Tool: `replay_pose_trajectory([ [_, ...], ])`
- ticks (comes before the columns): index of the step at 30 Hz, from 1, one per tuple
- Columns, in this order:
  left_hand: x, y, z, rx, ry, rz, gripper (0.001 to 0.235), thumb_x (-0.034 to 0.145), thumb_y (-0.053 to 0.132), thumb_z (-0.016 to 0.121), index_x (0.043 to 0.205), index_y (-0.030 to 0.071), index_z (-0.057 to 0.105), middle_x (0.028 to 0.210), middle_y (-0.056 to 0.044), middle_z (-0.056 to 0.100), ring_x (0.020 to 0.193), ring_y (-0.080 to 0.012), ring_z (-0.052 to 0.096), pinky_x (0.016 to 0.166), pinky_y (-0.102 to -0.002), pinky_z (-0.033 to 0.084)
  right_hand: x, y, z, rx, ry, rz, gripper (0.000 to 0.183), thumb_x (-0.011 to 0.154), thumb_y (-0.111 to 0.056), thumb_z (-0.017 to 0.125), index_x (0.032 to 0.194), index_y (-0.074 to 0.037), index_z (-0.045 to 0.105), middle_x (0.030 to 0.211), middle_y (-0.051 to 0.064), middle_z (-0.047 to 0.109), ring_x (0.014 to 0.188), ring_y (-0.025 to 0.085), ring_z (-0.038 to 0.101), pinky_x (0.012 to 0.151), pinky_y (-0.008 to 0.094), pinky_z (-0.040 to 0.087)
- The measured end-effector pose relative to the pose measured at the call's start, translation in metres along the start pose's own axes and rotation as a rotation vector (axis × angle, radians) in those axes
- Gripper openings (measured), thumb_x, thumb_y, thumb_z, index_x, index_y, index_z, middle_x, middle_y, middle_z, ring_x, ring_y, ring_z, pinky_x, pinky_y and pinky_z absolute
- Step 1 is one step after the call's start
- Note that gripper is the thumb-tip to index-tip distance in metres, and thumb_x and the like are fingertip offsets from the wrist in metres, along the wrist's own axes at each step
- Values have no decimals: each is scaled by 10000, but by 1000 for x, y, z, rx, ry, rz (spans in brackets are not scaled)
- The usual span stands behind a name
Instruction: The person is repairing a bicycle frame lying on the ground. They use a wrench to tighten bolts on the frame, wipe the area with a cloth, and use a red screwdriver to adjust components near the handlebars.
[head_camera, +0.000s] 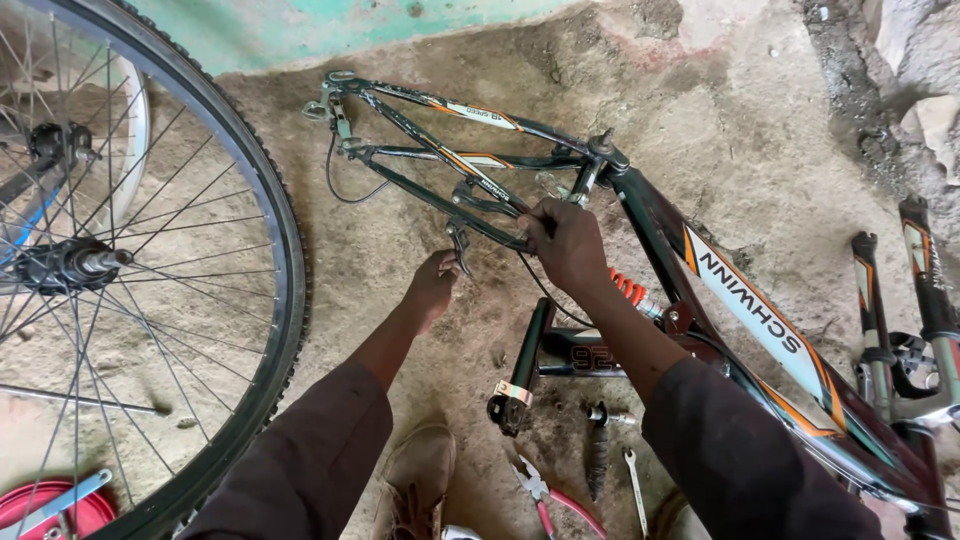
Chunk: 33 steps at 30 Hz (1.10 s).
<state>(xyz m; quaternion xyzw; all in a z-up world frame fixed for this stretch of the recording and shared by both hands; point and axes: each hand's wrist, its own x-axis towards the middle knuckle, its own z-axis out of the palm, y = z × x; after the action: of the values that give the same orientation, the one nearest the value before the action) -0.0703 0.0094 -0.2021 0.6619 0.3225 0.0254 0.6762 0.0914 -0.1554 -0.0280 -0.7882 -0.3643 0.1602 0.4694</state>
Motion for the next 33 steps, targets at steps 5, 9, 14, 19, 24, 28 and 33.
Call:
replay_pose_trajectory([
  [5, -21, 28, 0, -38, 17, -9, 420, 1065, 74, 477, 1471, -35, 495, 1353, -290, 604, 1342, -401, 533, 1099, -538, 442, -3, -2, 3, 21, 41, 2, 214, 1012, -227, 717, 882, -56, 721, 639, 162, 682, 613, 302, 701, 629, 386, 547],
  [9, -20, 32, 8, -158, 29, -58, 369, 1070, 93, 481, 1409, -21, 570, 1229, -222, 678, 1220, -287, 596, 1064, -427, 459, -5, 2, 6, 37, 73, -9, 226, 1008, -245, 721, 869, -68, 711, 629, 151, 674, 598, 283, 682, 632, 383, 536],
  [14, -19, 26, 8, -275, -5, -61, 404, 1078, 96, 458, 1461, -23, 513, 1242, -235, 655, 1245, -319, 575, 1084, -460, 427, -6, -7, 2, 37, 70, -32, 221, 1018, -219, 710, 861, -64, 707, 629, 162, 673, 599, 344, 686, 629, 398, 538],
  [19, -21, 33, 12, -452, -108, -74, 455, 1042, 57, 443, 1479, -66, 450, 1356, -325, 569, 1351, -423, 501, 1171, -538, 362, -4, -6, 2, -34, 78, -37, 205, 992, -213, 727, 845, -72, 701, 628, 159, 673, 608, 366, 689, 631, 411, 539],
  [24, -15, 26, 15, -494, -73, -132, 461, 1023, 99, 496, 1468, -20, 484, 1274, -250, 618, 1247, -337, 568, 1117, -485, 399, -3, -9, -2, 29, 22, -26, 198, 1043, -157, 673, 887, -37, 694, 661, 185, 682, 639, 347, 709, 638, 415, 563],
  [28, -12, 21, 16, -507, -68, -147, 458, 1028, 110, 497, 1470, -9, 483, 1282, -234, 617, 1239, -321, 568, 1125, -486, 392, -1, -5, -2, 45, 16, -23, 199, 1028, -182, 698, 883, -45, 697, 656, 165, 684, 622, 303, 708, 630, 385, 568],
  [33, -13, 29, 17, -321, -37, -115, 438, 1058, 93, 502, 1474, -29, 439, 1330, -284, 542, 1274, -377, 537, 1142, -531, 389, -5, -1, 1, 82, 46, 4, 203, 1026, -194, 694, 882, -52, 695, 663, 158, 688, 618, 275, 708, 623, 384, 572],
])
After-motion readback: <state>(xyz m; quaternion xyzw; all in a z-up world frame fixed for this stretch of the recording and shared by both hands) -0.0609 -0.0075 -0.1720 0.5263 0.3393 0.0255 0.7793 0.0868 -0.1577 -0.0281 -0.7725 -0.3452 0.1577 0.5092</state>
